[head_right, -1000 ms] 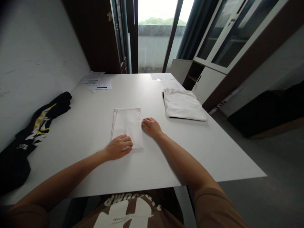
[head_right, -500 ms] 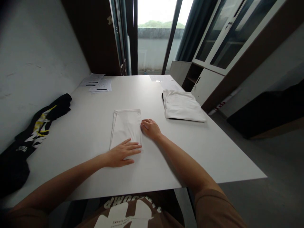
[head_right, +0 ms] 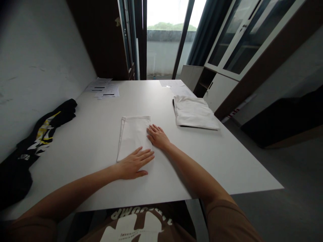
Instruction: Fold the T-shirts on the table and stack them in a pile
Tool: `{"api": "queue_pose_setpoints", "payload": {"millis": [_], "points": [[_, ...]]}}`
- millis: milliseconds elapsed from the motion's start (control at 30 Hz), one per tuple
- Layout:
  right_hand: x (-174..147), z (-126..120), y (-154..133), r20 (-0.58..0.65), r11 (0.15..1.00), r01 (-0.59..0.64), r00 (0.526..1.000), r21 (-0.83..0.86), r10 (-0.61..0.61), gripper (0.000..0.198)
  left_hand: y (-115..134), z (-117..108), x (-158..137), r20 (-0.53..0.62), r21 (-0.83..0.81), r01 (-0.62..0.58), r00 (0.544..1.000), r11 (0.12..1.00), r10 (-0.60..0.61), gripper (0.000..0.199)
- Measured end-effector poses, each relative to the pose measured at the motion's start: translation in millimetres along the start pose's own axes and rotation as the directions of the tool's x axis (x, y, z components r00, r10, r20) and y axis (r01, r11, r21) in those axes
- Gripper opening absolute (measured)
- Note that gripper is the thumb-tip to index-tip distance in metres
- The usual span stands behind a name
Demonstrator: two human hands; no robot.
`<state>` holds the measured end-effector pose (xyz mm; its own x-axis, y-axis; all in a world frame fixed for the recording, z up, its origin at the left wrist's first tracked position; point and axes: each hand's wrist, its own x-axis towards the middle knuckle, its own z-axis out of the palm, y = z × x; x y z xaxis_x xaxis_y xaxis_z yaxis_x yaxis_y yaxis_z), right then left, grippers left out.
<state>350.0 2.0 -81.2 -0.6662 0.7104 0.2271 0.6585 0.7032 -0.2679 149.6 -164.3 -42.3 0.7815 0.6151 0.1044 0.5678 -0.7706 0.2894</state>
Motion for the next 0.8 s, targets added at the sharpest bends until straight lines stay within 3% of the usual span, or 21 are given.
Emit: {"api": "queue_pose_setpoints", "payload": {"millis": [133, 267, 333, 433, 500, 600, 667, 733, 800], "points": [[0, 0, -1, 0.002, 1.000, -0.012, 1.000, 0.014, 0.012, 0.047, 7, -2, 2, 0.056, -0.029, -0.191, 0.980, 0.981, 0.192, 0.068], [0, -1, -1, -0.038, 0.998, -0.049, 0.998, 0.035, 0.051, 0.047, 1, -5, -2, -0.042, 0.024, -0.028, 0.999, 0.999, 0.029, 0.066], [-1, -4, -2, -0.029, 0.997, 0.043, 0.999, 0.065, -0.041, 0.048, -2, -5, -4, -0.025, 0.016, -0.020, 0.999, 1.000, 0.021, 0.070], [-3, -7, -5, 0.030, 0.973, 0.203, 0.978, 0.106, -0.207, 0.046, -1, -4, -5, 0.025, -0.032, -0.156, 0.987, 0.987, 0.157, 0.069], [-3, -8, -6, 0.049, 0.978, 0.188, 0.980, 0.094, -0.193, 0.045, 1, -4, -4, -0.018, -0.026, -0.151, 0.988, 0.988, 0.151, 0.065], [-4, -6, -5, 0.022, 0.999, 0.036, 0.999, 0.018, -0.036, 0.045, -6, -7, -4, -0.139, 0.048, 0.042, 0.990, 0.998, -0.035, 0.058], [-4, -6, -4, -0.002, 0.998, -0.051, 0.999, -0.038, 0.051, 0.045, -21, -11, -6, -0.217, 0.091, 0.208, 0.959, 0.974, -0.184, 0.054], [-5, -7, -4, -0.009, 0.991, -0.111, 0.994, -0.080, 0.110, 0.046, -43, -16, -11, -0.303, 0.114, 0.374, 0.895, 0.920, -0.326, 0.051], [-6, -8, -6, -0.008, 0.984, -0.152, 0.988, -0.096, 0.152, 0.048, -72, -20, -19, -0.389, 0.115, 0.551, 0.791, 0.827, -0.472, 0.050]]}}
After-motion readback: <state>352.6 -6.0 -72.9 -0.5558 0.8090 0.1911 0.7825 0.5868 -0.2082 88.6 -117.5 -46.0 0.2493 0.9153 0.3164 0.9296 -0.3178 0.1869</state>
